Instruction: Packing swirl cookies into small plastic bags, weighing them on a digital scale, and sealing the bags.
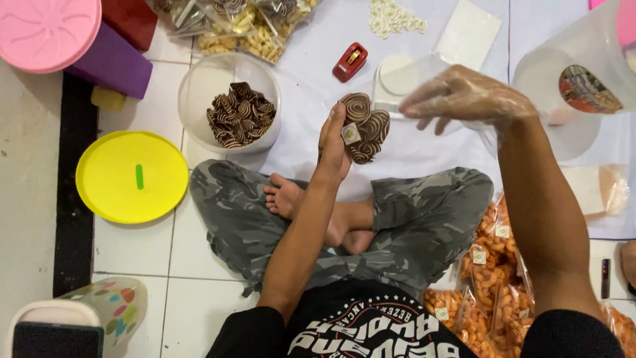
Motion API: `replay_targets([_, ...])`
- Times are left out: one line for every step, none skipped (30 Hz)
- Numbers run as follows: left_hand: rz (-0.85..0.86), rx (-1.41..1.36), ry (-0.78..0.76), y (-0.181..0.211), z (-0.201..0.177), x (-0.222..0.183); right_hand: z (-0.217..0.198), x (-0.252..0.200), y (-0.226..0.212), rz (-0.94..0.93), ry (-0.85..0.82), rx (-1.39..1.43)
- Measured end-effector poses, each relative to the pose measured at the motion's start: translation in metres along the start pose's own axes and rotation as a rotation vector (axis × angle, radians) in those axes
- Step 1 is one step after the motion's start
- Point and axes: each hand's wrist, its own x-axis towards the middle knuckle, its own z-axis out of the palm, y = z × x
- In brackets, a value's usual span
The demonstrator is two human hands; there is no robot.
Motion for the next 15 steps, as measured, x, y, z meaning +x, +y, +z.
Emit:
replay_targets([-0.046,-0.060,0.012,0.002,-0.002,0.000,0.004,0.005,-0.008,0.006,0.026,-0.041])
replay_targets([-0.092,-0.121,0.024,0.005,-0.004,-0.001,0.007,0.010,-0.016,0.012,0.052,-0.083])
replay_targets([-0.089,-0.123,0.026,0.007,-0.009,-0.004,0.011,0.021,-0.011,0.011,0.050,-0.086])
replay_targets([-0.138,-0.194,-0.084,0.010,-0.014,-0.007,0.014,0.033,-0.007,-0.042,0.025,-0.113])
replay_targets([-0.185,-0.265,-0.195,0.012,-0.019,-0.009,0.017,0.045,-0.003,-0.094,0.000,-0.140])
replay_targets([-0.182,-0.267,-0.195,0.008,-0.028,-0.010,0.019,0.048,-0.003,-0.095,-0.001,-0.144])
replay_targets([-0.160,-0.148,-0.149,0.004,-0.037,-0.010,0.021,0.053,-0.002,-0.102,0.005,-0.106])
replay_targets([-0.139,-0.030,-0.103,0.000,-0.046,-0.011,0.023,0.057,-0.002,-0.110,0.010,-0.067])
replay_targets([-0.135,-0.033,-0.095,-0.011,-0.063,-0.006,0.025,0.059,-0.003,-0.111,0.001,-0.070])
replay_targets([-0.145,-0.045,-0.058,-0.022,-0.081,-0.002,0.027,0.060,-0.005,-0.106,-0.056,-0.043])
replay_targets([-0.156,-0.057,-0.024,-0.033,-0.097,0.003,0.028,0.062,-0.006,-0.101,-0.111,-0.016])
replay_targets([-0.153,-0.059,-0.017,-0.025,-0.088,-0.004,0.030,0.061,-0.009,-0.103,-0.119,-0.018])
replay_targets([-0.145,-0.074,-0.021,-0.017,-0.078,-0.010,0.032,0.059,-0.013,-0.100,-0.137,0.029])
replay_targets([-0.137,-0.089,-0.026,-0.008,-0.067,-0.017,0.034,0.057,-0.016,-0.097,-0.154,0.075])
replay_targets([-0.137,-0.092,-0.025,-0.008,-0.069,-0.016,0.036,0.054,-0.019,-0.095,-0.155,0.074])
